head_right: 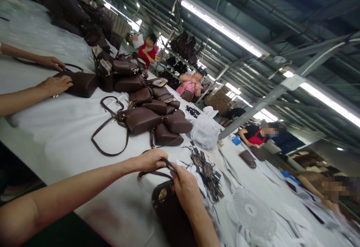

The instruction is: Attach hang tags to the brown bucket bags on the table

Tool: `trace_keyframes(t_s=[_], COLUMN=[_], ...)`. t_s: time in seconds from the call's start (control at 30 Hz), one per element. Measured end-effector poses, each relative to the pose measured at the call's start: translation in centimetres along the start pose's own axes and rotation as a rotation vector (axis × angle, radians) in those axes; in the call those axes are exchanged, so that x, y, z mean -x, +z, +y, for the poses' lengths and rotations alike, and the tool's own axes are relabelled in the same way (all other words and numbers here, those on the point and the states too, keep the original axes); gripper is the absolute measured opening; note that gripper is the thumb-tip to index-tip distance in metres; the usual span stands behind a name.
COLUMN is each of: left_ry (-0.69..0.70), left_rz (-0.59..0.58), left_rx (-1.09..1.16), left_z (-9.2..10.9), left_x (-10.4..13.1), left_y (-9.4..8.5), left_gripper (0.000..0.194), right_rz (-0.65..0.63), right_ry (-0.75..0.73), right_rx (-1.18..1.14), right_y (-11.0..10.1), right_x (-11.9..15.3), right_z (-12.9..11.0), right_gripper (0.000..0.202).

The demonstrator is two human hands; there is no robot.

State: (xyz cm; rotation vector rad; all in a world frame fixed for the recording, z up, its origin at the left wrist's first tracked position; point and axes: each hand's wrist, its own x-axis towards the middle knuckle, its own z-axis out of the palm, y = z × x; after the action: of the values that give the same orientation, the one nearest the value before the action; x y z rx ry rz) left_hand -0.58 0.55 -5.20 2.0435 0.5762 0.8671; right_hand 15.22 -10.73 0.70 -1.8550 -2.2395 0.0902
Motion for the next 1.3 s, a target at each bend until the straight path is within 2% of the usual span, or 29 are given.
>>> trace_keyframes(t_s=[0.07, 0.1, 0.17, 0.2, 0.27, 0.33, 0.43, 0.53, 0.6, 0.7, 0.77, 0.9, 1.0, 1.17, 1.3], left_ry=[-0.125, -0.202, -0.328, -0.372, -0.423, -0.454, -0.449, -0.366, -0.337, -0.327, -0.323, -0.38, -0.324, -0.234, -0.225], left_rz=[-0.029, -0.043, -0.046, -0.033, -0.003, 0.014, 0.037, 0.049, 0.096, 0.196, 0.231, 0.248, 0.237, 0.239, 0.219], left_rx=[0.285, 0.504, 0.961, 1.161, 1.441, 1.566, 1.724, 1.918, 1.962, 1.963, 1.97, 1.936, 1.939, 1.983, 1.809], left_z=[0.1, 0.1, -0.1, -0.3, -0.7, -1.2, -1.7, -2.1, -2.3, -2.4, -2.5, -2.8, -3.1, -3.6, -2.8], left_x=[0.1, 0.1, 0.2, 0.3, 0.4, 0.5, 0.9, 1.2, 1.5, 1.6, 1.6, 1.3, 1.3, 1.6, 1.7], left_y=[0.3, 0.5, 1.0, 1.3, 2.1, 2.8, 3.8, 4.5, 4.9, 5.2, 5.2, 4.9, 4.8, 5.0, 4.6], left_gripper=[0.012, 0.014, 0.021, 0.024, 0.028, 0.026, 0.018, 0.024, 0.029, 0.026, 0.026, 0.037, 0.043, 0.03, 0.028], right_rz=[0.022, 0.035, 0.08, 0.115, 0.216, 0.295, 0.302, 0.322, 0.262, 0.001, -0.113, -0.175, -0.225, -0.249, -0.257], right_ry=[0.157, 0.214, 0.228, 0.196, 0.138, 0.121, 0.11, 0.14, 0.149, 0.157, 0.168, 0.098, 0.116, 0.207, 0.208], right_rx=[0.118, 0.225, 0.388, 0.39, 0.223, -0.064, -0.402, -0.457, -0.264, 0.185, 0.372, 0.369, 0.352, 0.386, 0.427], right_y=[-0.9, -1.3, -1.6, -1.6, -1.2, -0.4, 0.5, 0.6, 0.2, -0.8, -1.4, -2.1, -1.8, -0.9, -0.7], right_x=[-0.4, -0.6, -1.0, -1.2, -1.8, -2.5, -3.5, -4.0, -4.0, -4.0, -4.0, -4.4, -4.6, -4.4, -4.1], right_z=[0.1, -0.1, -0.6, -0.8, -1.2, -1.5, -1.6, -1.4, -1.2, -1.5, -2.2, -4.1, -4.8, -4.2, -3.9], right_gripper=[0.018, 0.016, 0.017, 0.016, 0.011, 0.012, 0.022, 0.027, 0.022, 0.013, 0.014, 0.016, 0.02, 0.023, 0.022])
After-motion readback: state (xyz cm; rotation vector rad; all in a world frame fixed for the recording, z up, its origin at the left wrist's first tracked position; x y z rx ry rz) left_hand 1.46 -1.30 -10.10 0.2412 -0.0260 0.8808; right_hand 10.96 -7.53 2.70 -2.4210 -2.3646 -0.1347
